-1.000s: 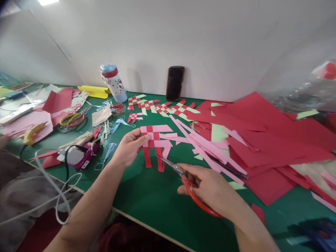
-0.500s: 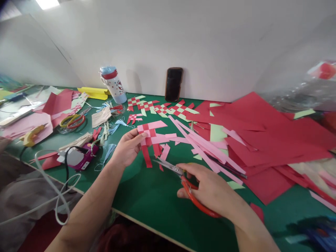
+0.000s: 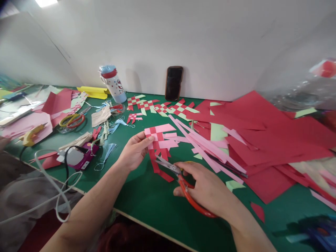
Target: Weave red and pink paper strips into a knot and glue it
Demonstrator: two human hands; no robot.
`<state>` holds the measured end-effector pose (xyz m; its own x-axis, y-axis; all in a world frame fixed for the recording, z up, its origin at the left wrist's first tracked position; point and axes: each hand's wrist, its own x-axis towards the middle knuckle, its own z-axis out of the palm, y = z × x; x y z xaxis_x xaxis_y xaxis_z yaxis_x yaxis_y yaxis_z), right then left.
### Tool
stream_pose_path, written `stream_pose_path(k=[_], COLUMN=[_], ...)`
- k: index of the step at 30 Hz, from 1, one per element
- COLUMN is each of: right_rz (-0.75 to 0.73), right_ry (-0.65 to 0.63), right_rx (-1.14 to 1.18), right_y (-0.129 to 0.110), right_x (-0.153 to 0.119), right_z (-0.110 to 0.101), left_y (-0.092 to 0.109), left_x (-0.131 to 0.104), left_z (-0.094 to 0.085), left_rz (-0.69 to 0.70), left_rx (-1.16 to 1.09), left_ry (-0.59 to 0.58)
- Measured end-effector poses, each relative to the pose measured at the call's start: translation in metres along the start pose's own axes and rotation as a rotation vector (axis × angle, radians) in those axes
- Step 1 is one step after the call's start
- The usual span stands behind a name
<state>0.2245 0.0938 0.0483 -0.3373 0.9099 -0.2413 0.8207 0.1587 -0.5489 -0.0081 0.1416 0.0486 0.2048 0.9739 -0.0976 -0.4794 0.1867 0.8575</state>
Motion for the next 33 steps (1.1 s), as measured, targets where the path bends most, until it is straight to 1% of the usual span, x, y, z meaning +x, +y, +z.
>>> stream_pose_path(k=[9, 22, 31, 33], right_rz=[-0.007, -0.007, 0.037, 0.048], right_ry=[-0.017, -0.048, -0.161, -0.184], right_rx=[0.026, 0.094, 0.209, 0.201], right_y=[-0.0058, -0.0050, -0.0003, 0.0000], right_x=[-0.0016, 0.0000, -0.0025, -0.0028], right_z=[0.0003, 0.0001, -0.0001, -0.0005], left_y=[-0.0022, -0.0027, -0.0040, -0.0040], left_x=[-0.0003, -0.0004, 0.0005, 0.0018], left_z=[0.0040, 0.0037, 0.0036, 0.0018], left_rz=[-0.008, -0.010, -0.004, -0.001], left_rx=[-0.001, 0.004, 0.006, -0.019], left_ry=[0.010, 0.002, 0.003, 0.021])
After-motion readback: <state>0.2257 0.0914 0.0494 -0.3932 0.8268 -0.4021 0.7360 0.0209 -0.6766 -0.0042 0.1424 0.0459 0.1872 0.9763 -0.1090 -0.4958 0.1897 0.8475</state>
